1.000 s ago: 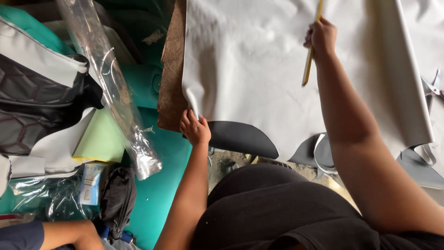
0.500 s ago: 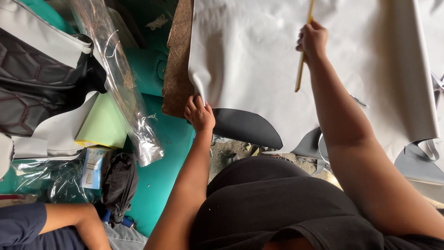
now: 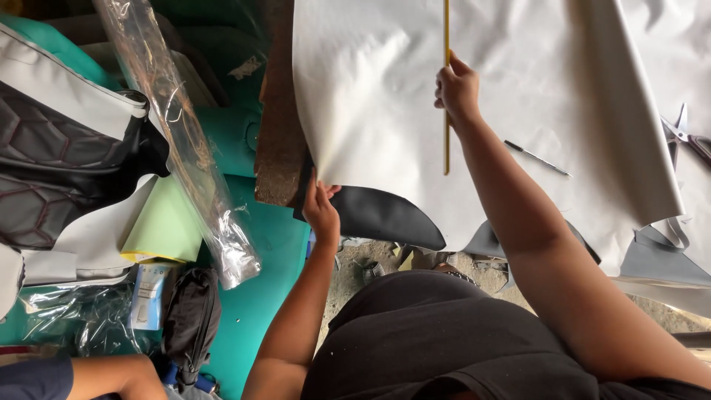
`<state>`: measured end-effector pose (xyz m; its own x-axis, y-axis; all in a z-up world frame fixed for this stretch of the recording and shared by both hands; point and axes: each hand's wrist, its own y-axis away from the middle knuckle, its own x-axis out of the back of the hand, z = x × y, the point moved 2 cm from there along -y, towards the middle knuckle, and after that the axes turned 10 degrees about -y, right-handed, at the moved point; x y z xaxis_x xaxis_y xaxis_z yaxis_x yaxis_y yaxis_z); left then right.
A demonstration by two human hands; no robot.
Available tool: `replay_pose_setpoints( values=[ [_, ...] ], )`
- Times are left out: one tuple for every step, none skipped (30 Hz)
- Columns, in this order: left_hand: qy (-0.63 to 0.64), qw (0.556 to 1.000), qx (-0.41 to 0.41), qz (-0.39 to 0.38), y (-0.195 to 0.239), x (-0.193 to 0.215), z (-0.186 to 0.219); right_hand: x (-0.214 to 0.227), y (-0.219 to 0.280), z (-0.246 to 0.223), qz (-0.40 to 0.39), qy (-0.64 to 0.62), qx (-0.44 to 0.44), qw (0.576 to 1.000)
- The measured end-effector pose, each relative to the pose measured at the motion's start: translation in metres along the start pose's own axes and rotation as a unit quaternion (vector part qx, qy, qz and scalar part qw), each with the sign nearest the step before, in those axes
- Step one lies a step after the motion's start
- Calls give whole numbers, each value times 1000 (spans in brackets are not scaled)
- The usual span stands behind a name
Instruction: Marking lines and patterns on fabric using a ruler and pen
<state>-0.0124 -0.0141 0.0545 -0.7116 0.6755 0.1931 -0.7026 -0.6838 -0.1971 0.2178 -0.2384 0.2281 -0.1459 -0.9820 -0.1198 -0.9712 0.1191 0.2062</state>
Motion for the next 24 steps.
replay_pose_setpoints(
  values=[
    [-1, 1000, 1, 1, 11, 2, 6, -5, -8, 0, -1, 0, -1, 1000],
    [16, 999, 44, -14, 22, 3, 9, -11, -15, 1, -20, 44, -12, 999],
    [32, 995, 89, -29, 35, 5, 13, -16, -21, 4, -38, 88, -24, 995],
    [29, 995, 91, -29, 35, 7, 8, -14, -46, 17, -39, 89, -28, 995],
    [15, 985, 165, -37, 38, 10, 0, -13, -68, 33, -59, 122, -21, 991],
    [0, 970, 239, -45, 42, 13, -8, -11, -90, 48, -80, 155, -15, 985],
    [1, 970, 239, -42, 41, 18, -9, -15, -62, 23, -82, 156, -15, 984],
    [22, 959, 278, -55, 40, 23, -11, -19, -33, -2, -78, 91, -39, 992],
    [44, 946, 315, -68, 40, 26, -12, -22, -5, -28, -73, 26, -62, 995],
    [46, 946, 316, -65, 37, 29, -7, -27, -12, -15, -76, 28, -61, 995],
    [53, 938, 335, -69, 36, 32, -3, -30, -18, -3, -55, 20, -37, 998],
    [61, 930, 355, -72, 34, 36, 1, -32, -25, 10, -33, 13, -13, 999],
    [61, 930, 356, -71, 32, 34, -1, -38, -22, 13, -35, 13, -14, 999],
    [80, 921, 375, -60, 30, 33, -3, -44, -18, 17, -52, 21, -28, 998],
    [99, 913, 393, -51, 25, 31, -4, -50, -16, 18, -68, 28, -40, 996],
    [99, 913, 392, -49, 22, 31, 2, -49, -14, 10, -69, 27, -39, 996],
    [110, 908, 401, -51, 20, 31, 8, -47, -11, 4, -92, 67, -40, 993],
    [120, 903, 410, -52, 17, 30, 14, -46, -9, -3, -114, 106, -41, 987],
    [121, 904, 407, -55, 15, 29, 11, -47, -9, -5, -111, 105, -38, 988],
    [120, 902, 412, -52, 13, 28, 9, -49, -11, -8, -123, 120, -28, 985],
    [118, 900, 417, -52, 13, 25, 7, -47, -11, -9, -130, 134, -19, 982],
    [117, 901, 415, -59, 12, 24, -4, -53, -11, -12, -123, 132, -17, 983],
    [114, 916, 383, -20, 10, 22, -13, -56, -10, -15, -137, 110, -25, 984],
    [111, 930, 350, 19, 9, 20, -22, -58, -10, -18, -151, 89, -32, 984]
  ],
)
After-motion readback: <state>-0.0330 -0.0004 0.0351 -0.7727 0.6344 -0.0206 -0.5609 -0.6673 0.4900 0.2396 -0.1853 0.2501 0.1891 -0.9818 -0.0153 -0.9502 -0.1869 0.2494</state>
